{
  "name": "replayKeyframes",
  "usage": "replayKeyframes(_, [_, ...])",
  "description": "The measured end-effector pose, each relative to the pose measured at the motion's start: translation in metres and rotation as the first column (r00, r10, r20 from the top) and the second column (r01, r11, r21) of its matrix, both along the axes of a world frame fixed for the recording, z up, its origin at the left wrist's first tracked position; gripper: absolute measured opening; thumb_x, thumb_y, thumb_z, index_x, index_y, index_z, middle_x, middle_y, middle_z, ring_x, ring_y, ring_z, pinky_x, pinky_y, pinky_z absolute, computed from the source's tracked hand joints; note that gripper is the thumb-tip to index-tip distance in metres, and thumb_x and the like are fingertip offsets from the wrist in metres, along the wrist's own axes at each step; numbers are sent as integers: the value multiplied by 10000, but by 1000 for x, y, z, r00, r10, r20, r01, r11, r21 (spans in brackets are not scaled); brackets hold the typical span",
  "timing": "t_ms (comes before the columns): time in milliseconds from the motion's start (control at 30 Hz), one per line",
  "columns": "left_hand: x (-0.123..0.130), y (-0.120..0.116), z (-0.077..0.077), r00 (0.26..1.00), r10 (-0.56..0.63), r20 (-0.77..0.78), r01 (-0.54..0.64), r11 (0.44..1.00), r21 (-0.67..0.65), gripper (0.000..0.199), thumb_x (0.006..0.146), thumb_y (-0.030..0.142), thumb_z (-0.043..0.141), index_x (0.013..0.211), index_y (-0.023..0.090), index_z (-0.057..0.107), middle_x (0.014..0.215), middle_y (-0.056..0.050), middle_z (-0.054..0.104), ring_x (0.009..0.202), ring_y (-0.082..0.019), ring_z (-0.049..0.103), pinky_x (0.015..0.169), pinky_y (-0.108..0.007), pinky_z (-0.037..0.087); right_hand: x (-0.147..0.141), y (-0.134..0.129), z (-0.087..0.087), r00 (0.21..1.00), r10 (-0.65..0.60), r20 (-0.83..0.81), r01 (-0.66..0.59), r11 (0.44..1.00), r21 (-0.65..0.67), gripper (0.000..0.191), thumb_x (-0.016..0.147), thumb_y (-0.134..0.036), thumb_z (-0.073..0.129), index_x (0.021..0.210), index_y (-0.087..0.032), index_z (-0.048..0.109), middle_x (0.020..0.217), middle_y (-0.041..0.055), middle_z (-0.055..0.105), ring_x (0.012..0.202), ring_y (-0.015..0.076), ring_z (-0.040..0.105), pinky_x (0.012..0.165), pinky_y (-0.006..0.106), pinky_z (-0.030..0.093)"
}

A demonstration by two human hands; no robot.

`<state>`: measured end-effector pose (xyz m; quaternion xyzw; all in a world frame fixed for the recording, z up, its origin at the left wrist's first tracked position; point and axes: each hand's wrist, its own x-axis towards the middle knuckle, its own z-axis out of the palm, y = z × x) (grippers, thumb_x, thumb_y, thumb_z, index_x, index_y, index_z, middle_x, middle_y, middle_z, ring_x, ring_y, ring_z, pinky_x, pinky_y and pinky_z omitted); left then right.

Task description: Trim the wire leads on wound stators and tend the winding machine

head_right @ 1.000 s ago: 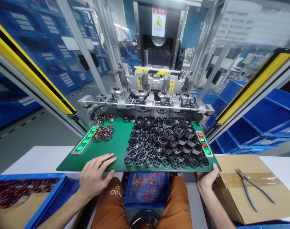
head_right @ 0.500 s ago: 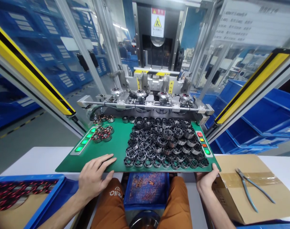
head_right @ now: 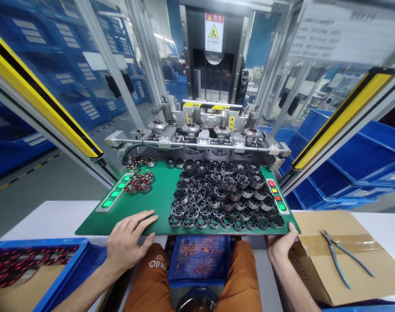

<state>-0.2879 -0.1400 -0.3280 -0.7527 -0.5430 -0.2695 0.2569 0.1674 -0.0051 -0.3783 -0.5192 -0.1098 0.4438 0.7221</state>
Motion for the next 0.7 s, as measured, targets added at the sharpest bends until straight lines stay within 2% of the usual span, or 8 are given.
replayKeyframes(100, [0,0,-1,1000,0,0,0,1000,9,315,1174,390,522,1349,203,705,1321,-114,793,1185,-295,711,991,-437,510,-1,0,2,1000,10,5,-10,1000,2,679,791,-653,650,1299,-217,767,1230,77,820,1018,262,729,644,318,565])
replayKeyframes(267, [-1,1,-2,1000,2,8,-2,1000,15,316,1166,398,524,1343,215,711,1320,-106,802,1174,-285,729,987,-429,516,-1,1,4,1000,4,-16,-4,1000,-7,635,772,-630,649,1226,-203,771,1215,75,817,905,216,693,596,286,538])
replayKeyframes(433, [-2,1,-3,1000,-3,19,2,1000,19,308,1146,395,548,1343,234,721,1315,-97,811,1167,-275,746,983,-415,522,-1,1,3,1000,-22,-17,21,1000,-18,614,755,-613,644,1195,-205,774,1206,73,817,925,221,700,607,289,553])
replayKeyframes(700, [-1,1,-1,1000,-4,-5,4,999,32,305,1158,368,525,1339,212,713,1314,-111,809,1165,-283,740,975,-425,521,0,1,0,1000,-14,-15,14,1000,2,659,770,-634,677,1257,-199,762,1206,77,817,925,229,709,621,302,556])
